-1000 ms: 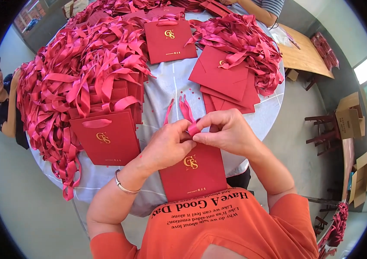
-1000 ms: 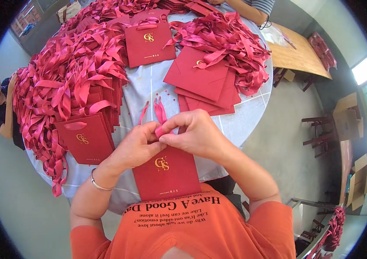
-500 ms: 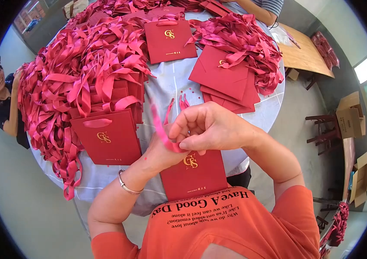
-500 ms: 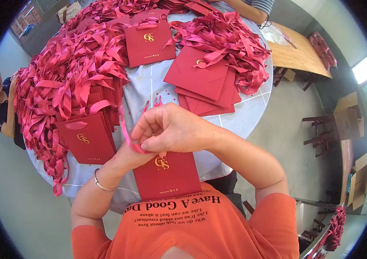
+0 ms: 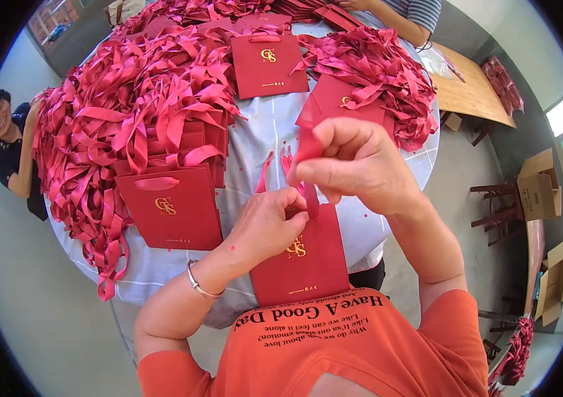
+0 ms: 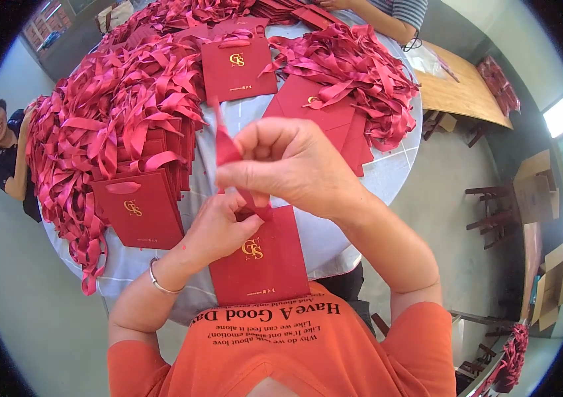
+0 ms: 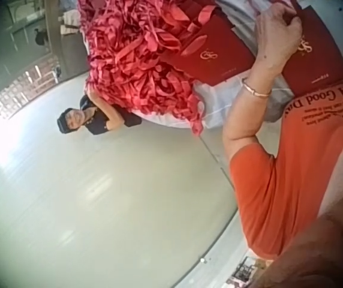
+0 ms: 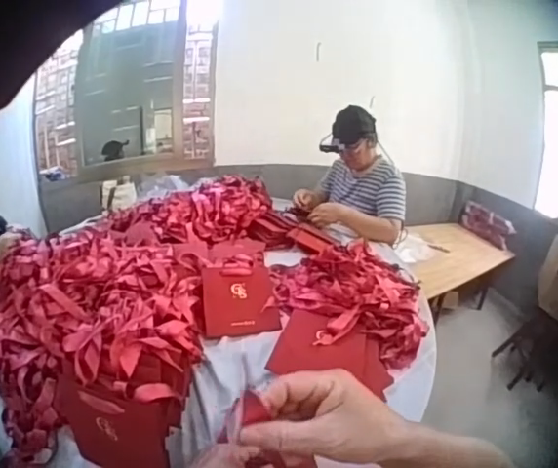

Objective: The person attaches decorative pink ribbons to red gift bags by hand.

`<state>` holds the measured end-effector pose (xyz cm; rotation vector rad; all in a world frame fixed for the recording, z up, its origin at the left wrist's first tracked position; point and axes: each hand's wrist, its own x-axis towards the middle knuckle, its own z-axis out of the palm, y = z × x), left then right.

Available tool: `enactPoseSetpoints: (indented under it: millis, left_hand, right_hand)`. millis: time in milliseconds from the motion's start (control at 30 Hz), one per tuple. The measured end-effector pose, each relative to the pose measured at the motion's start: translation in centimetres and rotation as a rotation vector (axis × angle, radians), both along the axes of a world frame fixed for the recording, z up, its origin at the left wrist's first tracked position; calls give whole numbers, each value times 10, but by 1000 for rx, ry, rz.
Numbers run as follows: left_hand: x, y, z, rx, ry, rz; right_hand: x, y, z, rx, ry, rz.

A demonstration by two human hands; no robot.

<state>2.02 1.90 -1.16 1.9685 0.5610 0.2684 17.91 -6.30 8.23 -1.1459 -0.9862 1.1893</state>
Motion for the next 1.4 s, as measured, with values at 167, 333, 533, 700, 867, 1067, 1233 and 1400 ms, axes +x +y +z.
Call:
enactPoseSetpoints:
  millis: [167, 333, 533, 700, 867, 1067, 1233, 1400]
  left_hand:
    - [-2, 0, 11, 26, -41, -9]
    - [-5, 10, 10, -37, -92, -60]
    - [-8, 15, 5, -225, -112, -66]
    - [-19, 24, 37, 363, -82, -172]
    - [-25, 31, 55, 358, 51, -247]
    - [-36, 41, 55, 163, -4, -312]
    - [-29, 31, 58, -187, 259, -234]
    - [-21, 26, 38, -209, 211, -102]
  right_hand:
    - [1, -8, 9, 165, 14, -104]
    - [0, -27, -36, 251, -1034, -138]
    - [-8, -43, -74, 151, -1085, -139]
    - [0, -41, -67, 110, -994, -114]
    - [-2, -40, -67, 120, -953, -132]
    - [3, -43, -62, 55, -893, -126]
    - [15, -45, -68, 63, -600, -103]
    - [11, -56, -53, 62, -402, -695]
